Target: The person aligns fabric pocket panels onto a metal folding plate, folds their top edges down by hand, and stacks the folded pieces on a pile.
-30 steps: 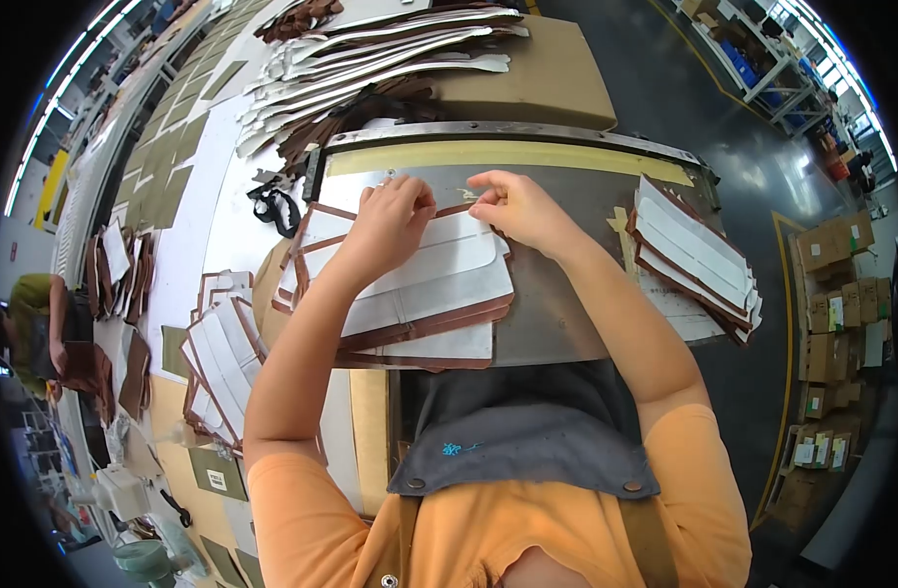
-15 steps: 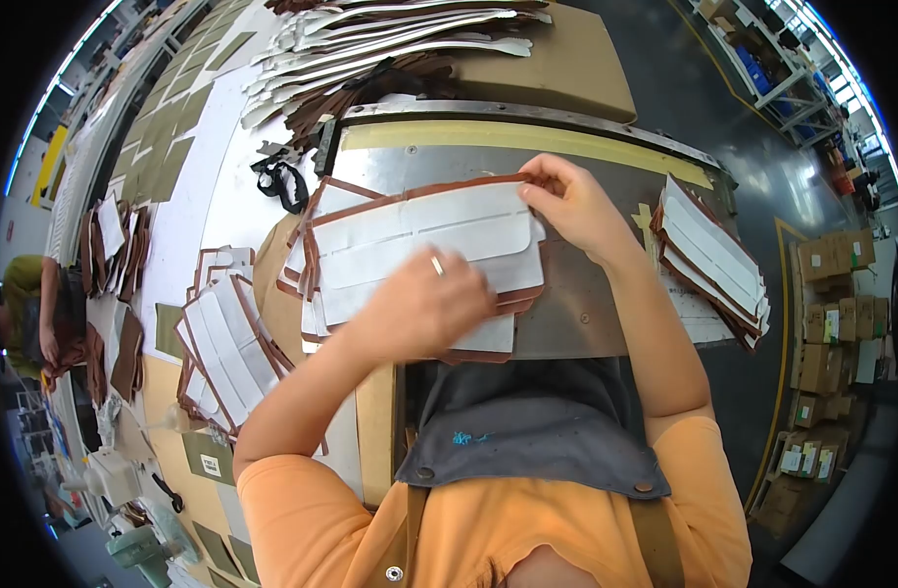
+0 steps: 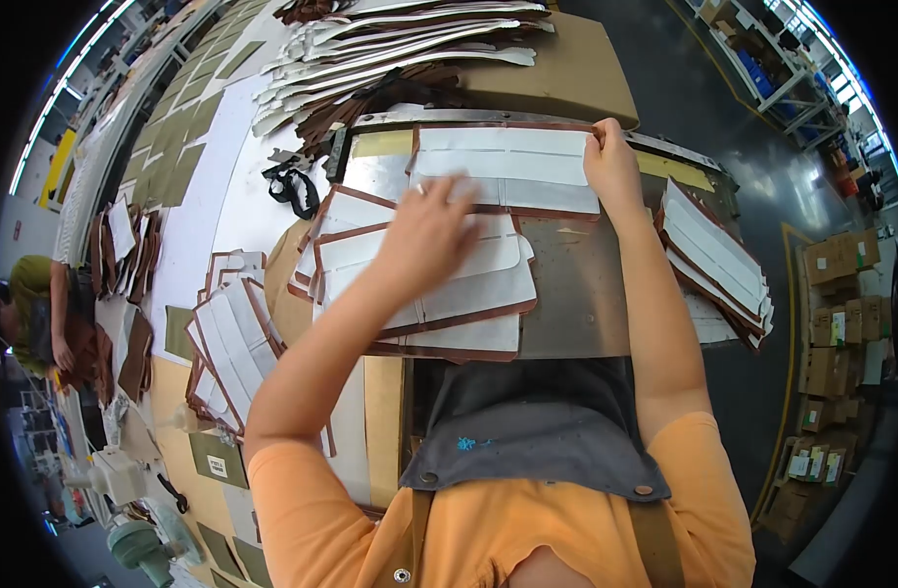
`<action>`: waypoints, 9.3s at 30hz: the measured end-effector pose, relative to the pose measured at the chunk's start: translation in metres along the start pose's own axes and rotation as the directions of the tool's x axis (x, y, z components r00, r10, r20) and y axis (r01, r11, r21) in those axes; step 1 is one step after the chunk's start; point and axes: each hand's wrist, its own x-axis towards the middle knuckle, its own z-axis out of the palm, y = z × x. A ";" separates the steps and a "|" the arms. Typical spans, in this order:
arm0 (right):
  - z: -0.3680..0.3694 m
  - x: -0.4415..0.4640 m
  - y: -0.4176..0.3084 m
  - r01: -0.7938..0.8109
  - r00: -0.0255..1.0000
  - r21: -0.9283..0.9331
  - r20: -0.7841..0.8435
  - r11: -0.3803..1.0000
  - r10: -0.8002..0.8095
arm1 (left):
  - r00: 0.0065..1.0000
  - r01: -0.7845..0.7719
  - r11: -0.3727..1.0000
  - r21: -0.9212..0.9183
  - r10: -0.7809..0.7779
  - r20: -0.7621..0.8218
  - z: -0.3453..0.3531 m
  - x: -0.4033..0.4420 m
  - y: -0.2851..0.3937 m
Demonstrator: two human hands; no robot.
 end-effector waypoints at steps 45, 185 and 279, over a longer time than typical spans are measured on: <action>-0.021 -0.018 -0.014 0.415 0.881 -0.089 0.290 0.905 -0.375 | 0.981 0.140 0.982 0.127 -0.120 -0.153 0.037 0.039 -0.040; -0.008 -0.030 -0.050 0.157 0.800 0.269 0.530 0.950 -0.283 | 0.932 0.236 0.971 -0.025 -0.234 -0.278 0.006 -0.010 -0.031; 0.063 0.014 -0.089 0.671 0.625 0.180 0.385 0.719 -0.679 | 0.977 0.202 0.976 0.079 -0.195 -0.090 0.026 0.044 -0.062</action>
